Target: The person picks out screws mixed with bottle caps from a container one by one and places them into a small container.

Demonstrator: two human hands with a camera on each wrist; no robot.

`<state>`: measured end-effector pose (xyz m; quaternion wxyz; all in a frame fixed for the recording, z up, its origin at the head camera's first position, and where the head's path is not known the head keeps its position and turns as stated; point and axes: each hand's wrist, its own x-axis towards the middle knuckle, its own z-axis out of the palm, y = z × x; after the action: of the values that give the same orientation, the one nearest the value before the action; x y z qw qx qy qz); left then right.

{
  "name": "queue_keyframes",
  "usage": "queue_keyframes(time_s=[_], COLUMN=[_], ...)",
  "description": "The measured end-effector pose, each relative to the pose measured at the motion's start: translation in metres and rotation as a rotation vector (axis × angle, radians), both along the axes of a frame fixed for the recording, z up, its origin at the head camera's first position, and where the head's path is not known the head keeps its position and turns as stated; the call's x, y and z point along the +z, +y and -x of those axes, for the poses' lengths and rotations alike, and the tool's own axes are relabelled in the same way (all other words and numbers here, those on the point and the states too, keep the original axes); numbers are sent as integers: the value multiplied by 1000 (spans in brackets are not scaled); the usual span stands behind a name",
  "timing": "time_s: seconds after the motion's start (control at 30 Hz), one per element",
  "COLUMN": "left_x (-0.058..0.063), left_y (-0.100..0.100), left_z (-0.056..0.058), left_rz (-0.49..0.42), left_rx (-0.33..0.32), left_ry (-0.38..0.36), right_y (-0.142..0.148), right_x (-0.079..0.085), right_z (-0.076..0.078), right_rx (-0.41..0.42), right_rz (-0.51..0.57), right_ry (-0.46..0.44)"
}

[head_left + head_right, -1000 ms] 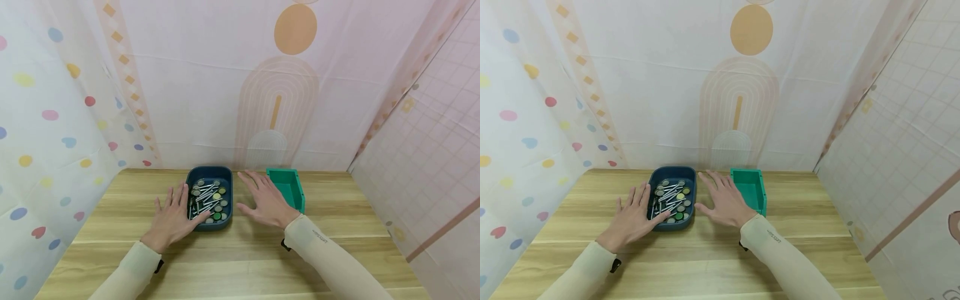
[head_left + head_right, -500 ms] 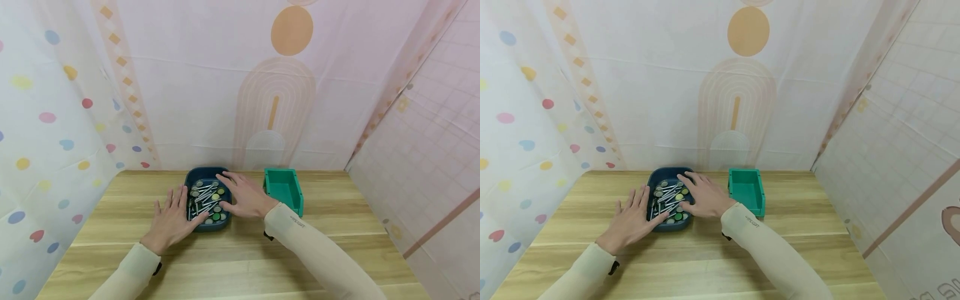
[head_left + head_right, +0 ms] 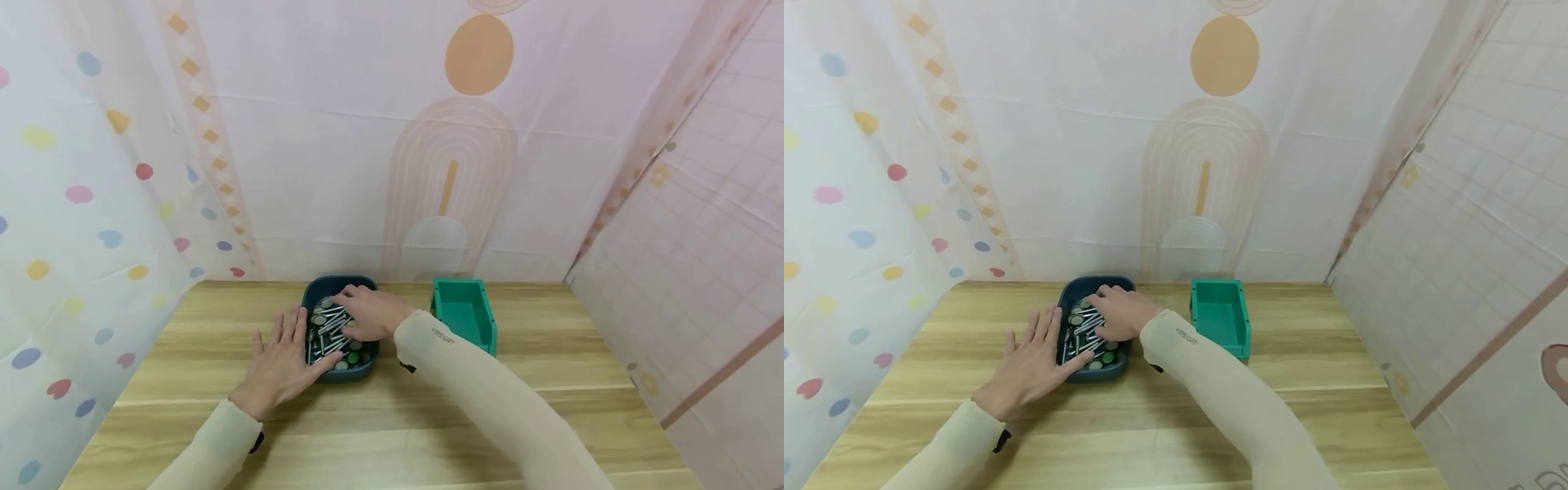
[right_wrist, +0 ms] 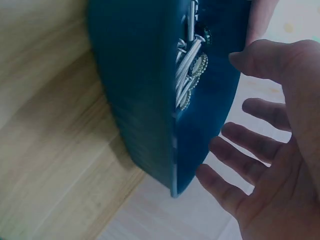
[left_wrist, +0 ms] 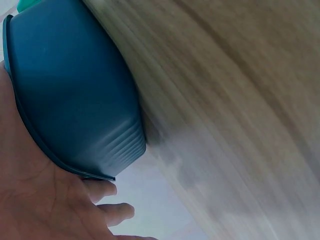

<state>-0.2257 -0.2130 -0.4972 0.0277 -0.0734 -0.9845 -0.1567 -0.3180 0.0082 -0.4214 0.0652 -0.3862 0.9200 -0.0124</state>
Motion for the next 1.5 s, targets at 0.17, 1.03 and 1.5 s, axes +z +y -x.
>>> queue_keyframes(time_s=[0.17, 1.03, 1.5], left_x=[-1, -2, 2], left_y=[-2, 3, 0], left_z=[-1, -8, -5], left_rz=[-4, 4, -5], left_rx=[-2, 0, 2], left_ry=[-5, -3, -31], right_y=[-24, -58, -67], right_x=[-1, -23, -60], right_z=[13, 17, 54], right_rx=[11, -54, -95], right_rz=[-79, -226, -247], right_ry=[-53, -31, -54])
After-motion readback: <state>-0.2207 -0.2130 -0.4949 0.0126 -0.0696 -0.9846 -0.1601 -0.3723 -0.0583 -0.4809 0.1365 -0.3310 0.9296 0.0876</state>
